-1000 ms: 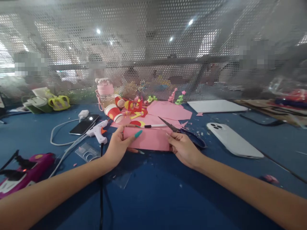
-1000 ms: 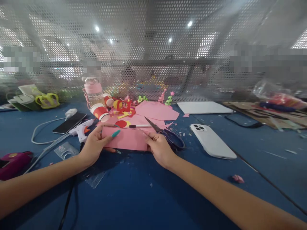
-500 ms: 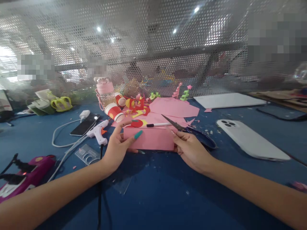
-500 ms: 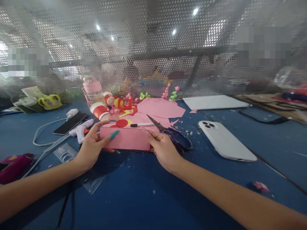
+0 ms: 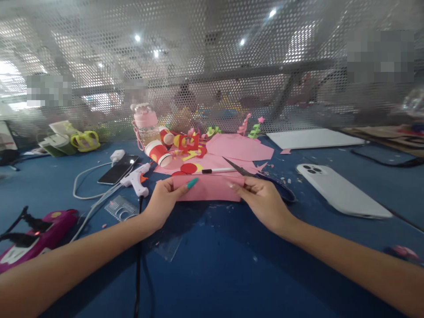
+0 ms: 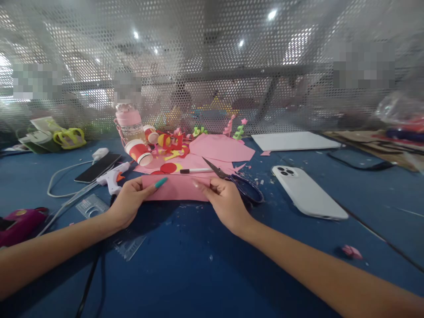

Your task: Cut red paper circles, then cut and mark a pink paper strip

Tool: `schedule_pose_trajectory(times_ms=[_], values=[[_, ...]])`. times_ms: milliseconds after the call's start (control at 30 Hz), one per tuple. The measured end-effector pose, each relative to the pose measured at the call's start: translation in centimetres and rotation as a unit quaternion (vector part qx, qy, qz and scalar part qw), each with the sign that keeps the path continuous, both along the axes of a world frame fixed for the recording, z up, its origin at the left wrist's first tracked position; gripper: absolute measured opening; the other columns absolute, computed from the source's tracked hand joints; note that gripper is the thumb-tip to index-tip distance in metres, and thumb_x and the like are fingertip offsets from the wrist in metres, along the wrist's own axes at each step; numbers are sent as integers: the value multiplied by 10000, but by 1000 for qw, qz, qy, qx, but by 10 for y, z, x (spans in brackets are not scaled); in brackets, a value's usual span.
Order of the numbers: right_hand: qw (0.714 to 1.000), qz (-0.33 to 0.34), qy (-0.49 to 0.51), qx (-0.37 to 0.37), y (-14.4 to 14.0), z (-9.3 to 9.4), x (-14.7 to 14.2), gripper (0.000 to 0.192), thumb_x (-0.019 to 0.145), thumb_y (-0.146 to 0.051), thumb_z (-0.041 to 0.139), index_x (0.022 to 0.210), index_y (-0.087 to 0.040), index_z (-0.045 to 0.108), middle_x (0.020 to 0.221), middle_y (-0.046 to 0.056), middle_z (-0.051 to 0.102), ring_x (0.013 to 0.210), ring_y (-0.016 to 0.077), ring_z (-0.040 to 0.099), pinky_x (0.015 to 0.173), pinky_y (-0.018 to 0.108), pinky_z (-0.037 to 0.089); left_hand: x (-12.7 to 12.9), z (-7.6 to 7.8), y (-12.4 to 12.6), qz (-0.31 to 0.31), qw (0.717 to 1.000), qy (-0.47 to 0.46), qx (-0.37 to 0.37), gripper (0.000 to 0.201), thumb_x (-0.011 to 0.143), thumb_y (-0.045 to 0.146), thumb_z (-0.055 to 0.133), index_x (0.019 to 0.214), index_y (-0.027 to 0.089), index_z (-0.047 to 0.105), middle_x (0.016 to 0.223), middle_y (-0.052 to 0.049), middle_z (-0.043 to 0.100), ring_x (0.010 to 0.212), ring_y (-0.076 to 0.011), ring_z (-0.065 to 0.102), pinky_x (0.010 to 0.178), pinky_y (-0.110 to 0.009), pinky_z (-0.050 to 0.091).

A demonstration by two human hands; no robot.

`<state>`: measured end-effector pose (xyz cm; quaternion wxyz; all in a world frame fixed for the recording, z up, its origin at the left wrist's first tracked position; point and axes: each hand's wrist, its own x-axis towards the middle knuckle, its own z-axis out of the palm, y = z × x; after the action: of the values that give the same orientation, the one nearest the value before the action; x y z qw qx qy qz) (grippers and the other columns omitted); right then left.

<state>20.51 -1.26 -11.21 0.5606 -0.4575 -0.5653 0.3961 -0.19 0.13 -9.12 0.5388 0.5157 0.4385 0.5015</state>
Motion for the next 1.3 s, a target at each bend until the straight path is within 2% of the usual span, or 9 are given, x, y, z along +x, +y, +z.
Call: schedule_pose_trajectory(times_ms=[100,233,367,533,633,733,867,967,1300], values=[[998,5,-44,35,-2,3,3,275,613,-408,774,776,-189,753,726,38,731,725,215,670,678,354,541,0,0,1,-15,999,22,20,196,603,248,788,750,163,689,770,-2,726,695,-111,644,682,-218,513],[999,10,-38,27,-3,5,2,273,599,-372,772,801,-190,739,781,58,755,749,243,699,712,391,559,-3,0,2,-28,997,62,26,284,593,206,780,857,163,687,889,-23,724,795,-138,652,753,-247,495],[997,7,-72,16,-4,6,2,207,615,-350,762,767,-211,741,794,51,759,765,261,705,727,412,562,-3,-2,2,-24,996,77,36,259,589,208,774,828,161,686,876,-20,709,774,-133,639,731,-241,484],[999,41,-28,-17,-4,8,2,194,578,-366,784,720,-239,753,745,30,758,727,243,714,777,415,564,-1,0,2,-14,998,53,17,197,590,172,760,778,160,700,854,-23,722,755,-134,647,734,-254,494],[998,52,-16,-41,-3,12,4,215,525,-378,818,685,-250,753,681,19,747,659,231,709,732,394,574,0,2,1,-25,1000,16,-6,160,619,164,740,778,170,729,819,-26,746,773,-143,670,796,-279,507],[997,54,-34,-46,-2,16,7,237,506,-395,828,680,-251,757,650,15,741,632,229,704,693,377,574,1,2,0,-30,999,-2,-21,109,629,153,731,732,185,747,753,-17,754,729,-142,678,787,-283,522],[994,52,-79,-47,0,17,12,311,498,-454,821,696,-221,767,633,41,739,634,251,702,646,380,566,0,0,0,-23,1000,4,-15,89,634,138,727,685,207,751,726,0,756,657,-123,666,710,-256,529],[992,59,-99,-49,1,16,14,350,491,-482,817,704,-208,772,635,58,738,667,268,703,626,377,560,-1,-1,1,-24,1000,13,-8,86,639,147,728,686,214,755,730,-2,757,666,-126,668,720,-261,533],[991,57,-112,-46,1,14,14,303,507,-487,807,674,-239,761,614,38,727,619,246,682,575,371,549,1,-1,1,-20,999,42,7,37,630,207,747,666,212,756,713,-11,754,702,-163,667,752,-314,537]])
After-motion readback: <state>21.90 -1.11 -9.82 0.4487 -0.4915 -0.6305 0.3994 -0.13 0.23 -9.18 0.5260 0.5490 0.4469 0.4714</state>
